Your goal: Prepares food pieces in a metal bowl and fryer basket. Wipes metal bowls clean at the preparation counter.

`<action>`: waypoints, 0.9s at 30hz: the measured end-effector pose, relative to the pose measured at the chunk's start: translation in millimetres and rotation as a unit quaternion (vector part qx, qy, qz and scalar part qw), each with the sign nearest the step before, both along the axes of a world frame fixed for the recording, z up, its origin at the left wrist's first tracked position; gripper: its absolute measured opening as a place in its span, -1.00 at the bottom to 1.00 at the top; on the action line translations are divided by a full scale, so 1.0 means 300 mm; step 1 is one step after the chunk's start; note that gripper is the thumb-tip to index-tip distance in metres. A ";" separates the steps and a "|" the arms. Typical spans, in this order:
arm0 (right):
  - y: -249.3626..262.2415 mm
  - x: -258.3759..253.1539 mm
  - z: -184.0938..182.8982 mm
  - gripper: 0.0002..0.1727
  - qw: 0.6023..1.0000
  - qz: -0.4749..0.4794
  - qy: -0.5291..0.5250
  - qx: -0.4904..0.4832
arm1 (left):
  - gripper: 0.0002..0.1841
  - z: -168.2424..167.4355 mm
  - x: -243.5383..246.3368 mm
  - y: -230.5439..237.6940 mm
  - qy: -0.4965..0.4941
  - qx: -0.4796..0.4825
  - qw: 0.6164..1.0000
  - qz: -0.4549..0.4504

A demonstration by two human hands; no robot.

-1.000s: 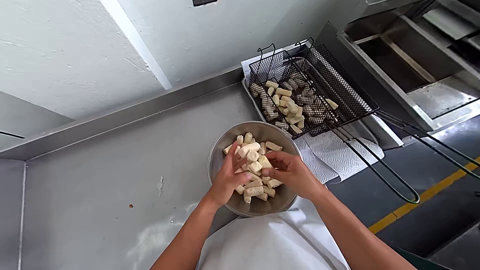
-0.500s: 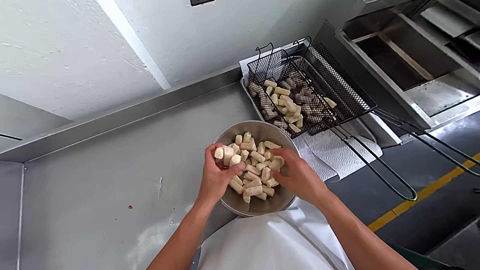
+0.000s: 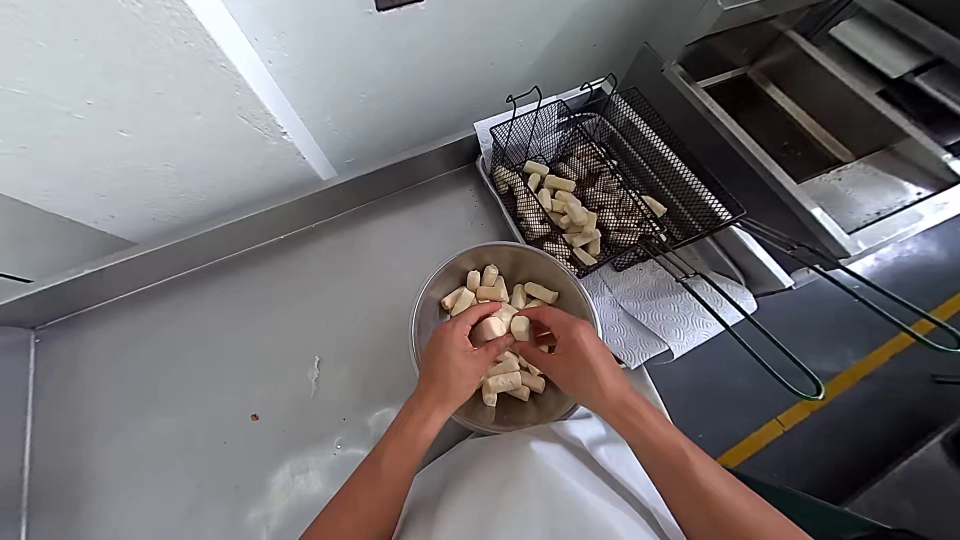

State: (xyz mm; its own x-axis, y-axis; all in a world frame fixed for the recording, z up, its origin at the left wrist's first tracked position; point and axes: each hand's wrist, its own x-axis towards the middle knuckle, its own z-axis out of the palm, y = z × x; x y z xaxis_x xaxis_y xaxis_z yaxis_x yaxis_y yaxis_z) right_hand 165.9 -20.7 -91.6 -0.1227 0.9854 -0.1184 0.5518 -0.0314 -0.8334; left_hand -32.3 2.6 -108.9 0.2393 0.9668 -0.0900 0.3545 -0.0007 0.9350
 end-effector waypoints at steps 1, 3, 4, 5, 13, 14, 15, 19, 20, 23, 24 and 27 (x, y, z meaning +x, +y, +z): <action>-0.002 0.003 -0.006 -0.59 0.999 -0.016 -0.020 0.030 | -0.53 -0.004 -0.004 0.001 0.009 0.016 1.000 0.023; 0.008 0.039 0.007 -0.59 0.998 -0.052 0.002 0.018 | -0.60 -0.008 -0.040 0.017 -0.029 0.000 0.998 0.061; 0.013 0.065 0.013 -0.60 0.998 -0.057 0.031 -0.007 | -0.64 -0.010 -0.061 0.023 -0.047 -0.010 0.996 0.069; 0.015 0.089 0.018 -0.61 0.995 -0.050 0.077 -0.042 | -0.66 -0.011 -0.076 0.025 -0.052 -0.016 0.996 0.069; 0.007 0.082 0.006 -0.48 0.917 -0.052 0.363 -0.155 | -0.47 -0.085 0.050 -0.003 0.081 -0.115 0.984 -0.108; 0.005 0.077 0.004 -0.46 0.937 -0.045 0.322 -0.125 | -0.42 -0.094 0.060 -0.009 0.061 -0.130 0.983 -0.118; 0.003 0.070 0.007 -0.45 0.961 -0.033 0.259 -0.088 | -0.38 -0.091 0.065 -0.012 0.012 -0.151 0.981 -0.121; -0.013 0.009 0.024 -0.28 0.996 0.054 -0.056 0.040 | -0.53 -0.038 0.094 -0.028 -0.278 -0.249 0.924 -0.088; -0.010 0.000 0.027 -0.13 0.992 0.087 -0.078 0.040 | -0.64 -0.024 0.102 -0.025 -0.314 -0.271 0.907 -0.074; 0.009 0.005 0.038 0.10 0.987 0.139 -0.058 0.047 | -0.70 -0.001 0.096 -0.015 -0.356 -0.304 0.882 -0.053; 0.014 0.013 0.035 0.07 0.986 0.146 -0.042 0.067 | -0.70 0.000 0.087 -0.016 -0.360 -0.300 0.881 -0.068; 0.019 0.033 0.036 -0.12 0.975 0.170 -0.059 0.131 | -0.70 0.007 0.071 -0.013 -0.363 -0.297 0.879 -0.090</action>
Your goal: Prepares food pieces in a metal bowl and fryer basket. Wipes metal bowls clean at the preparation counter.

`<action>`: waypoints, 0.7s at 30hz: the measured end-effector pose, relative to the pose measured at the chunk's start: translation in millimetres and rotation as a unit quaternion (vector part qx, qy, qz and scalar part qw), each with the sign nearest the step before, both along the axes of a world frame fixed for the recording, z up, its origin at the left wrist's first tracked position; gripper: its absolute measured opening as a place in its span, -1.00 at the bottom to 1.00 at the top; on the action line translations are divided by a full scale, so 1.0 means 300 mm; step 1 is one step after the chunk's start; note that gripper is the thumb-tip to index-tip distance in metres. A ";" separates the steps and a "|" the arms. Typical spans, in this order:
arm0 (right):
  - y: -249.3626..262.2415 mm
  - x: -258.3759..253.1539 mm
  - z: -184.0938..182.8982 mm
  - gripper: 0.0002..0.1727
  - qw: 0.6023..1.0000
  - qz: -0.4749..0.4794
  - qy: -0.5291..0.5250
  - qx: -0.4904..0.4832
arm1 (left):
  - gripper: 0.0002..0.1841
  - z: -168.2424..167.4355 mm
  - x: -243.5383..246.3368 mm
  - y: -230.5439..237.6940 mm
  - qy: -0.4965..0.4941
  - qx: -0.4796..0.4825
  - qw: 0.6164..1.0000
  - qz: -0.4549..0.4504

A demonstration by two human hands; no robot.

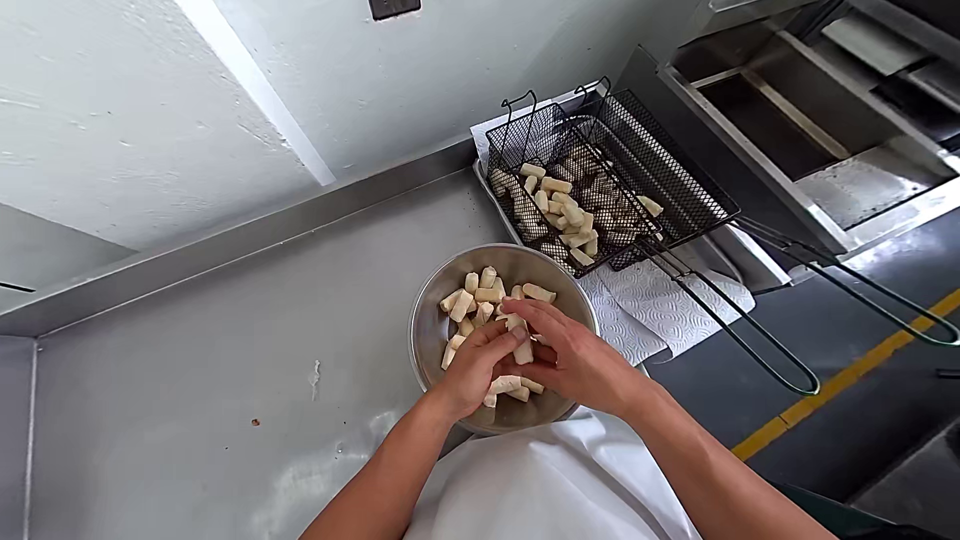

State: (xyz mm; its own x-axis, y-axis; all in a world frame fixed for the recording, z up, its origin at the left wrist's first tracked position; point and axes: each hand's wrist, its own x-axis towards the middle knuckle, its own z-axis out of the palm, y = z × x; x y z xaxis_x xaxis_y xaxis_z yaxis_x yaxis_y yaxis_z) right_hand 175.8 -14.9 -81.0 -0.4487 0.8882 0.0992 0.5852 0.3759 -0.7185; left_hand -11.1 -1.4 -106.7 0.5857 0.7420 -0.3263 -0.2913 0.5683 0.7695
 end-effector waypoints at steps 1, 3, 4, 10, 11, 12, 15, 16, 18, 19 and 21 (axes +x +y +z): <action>0.001 0.003 -0.005 -0.17 0.999 0.004 -0.013 0.042 | -0.70 0.003 -0.002 0.003 -0.002 -0.005 1.000 -0.001; 0.006 0.004 -0.015 -0.27 0.993 0.008 -0.036 0.116 | -0.69 0.012 -0.002 0.007 -0.006 -0.011 1.000 -0.008; 0.010 0.002 -0.017 -0.32 0.989 0.011 -0.041 0.145 | -0.70 0.019 0.001 0.008 -0.002 -0.001 1.000 -0.006; 0.025 -0.005 0.071 0.31 0.982 -0.069 0.174 -0.032 | -0.36 0.083 0.013 -0.001 0.026 0.198 0.980 0.005; 0.017 -0.046 0.102 0.24 0.969 -0.105 0.225 -0.016 | -0.15 0.093 0.026 -0.006 0.006 0.221 0.975 -0.005; -0.011 -0.113 0.158 0.12 0.965 -0.133 0.227 -0.006 | -0.01 0.087 0.047 -0.015 -0.026 0.236 0.971 0.018; -0.057 -0.248 0.255 0.00 0.985 -0.071 0.144 0.067 | -0.05 0.008 0.059 0.068 -0.221 0.329 0.918 0.014; -0.022 -0.239 0.210 -0.01 0.974 -0.091 0.150 0.143 | -0.04 0.070 0.072 0.048 -0.206 0.295 0.932 0.028; 0.058 -0.162 0.173 -0.08 0.960 -0.121 0.158 0.197 | 0.07 0.218 0.097 -0.037 -0.099 0.207 0.971 0.070; 0.058 -0.153 0.181 -0.06 0.961 -0.117 0.163 0.189 | 0.05 0.217 0.087 -0.045 -0.103 0.209 0.970 0.069; 0.021 -0.226 0.176 -0.05 0.944 -0.129 0.193 0.234 | -0.22 0.153 0.066 -0.036 -0.167 0.169 0.963 0.123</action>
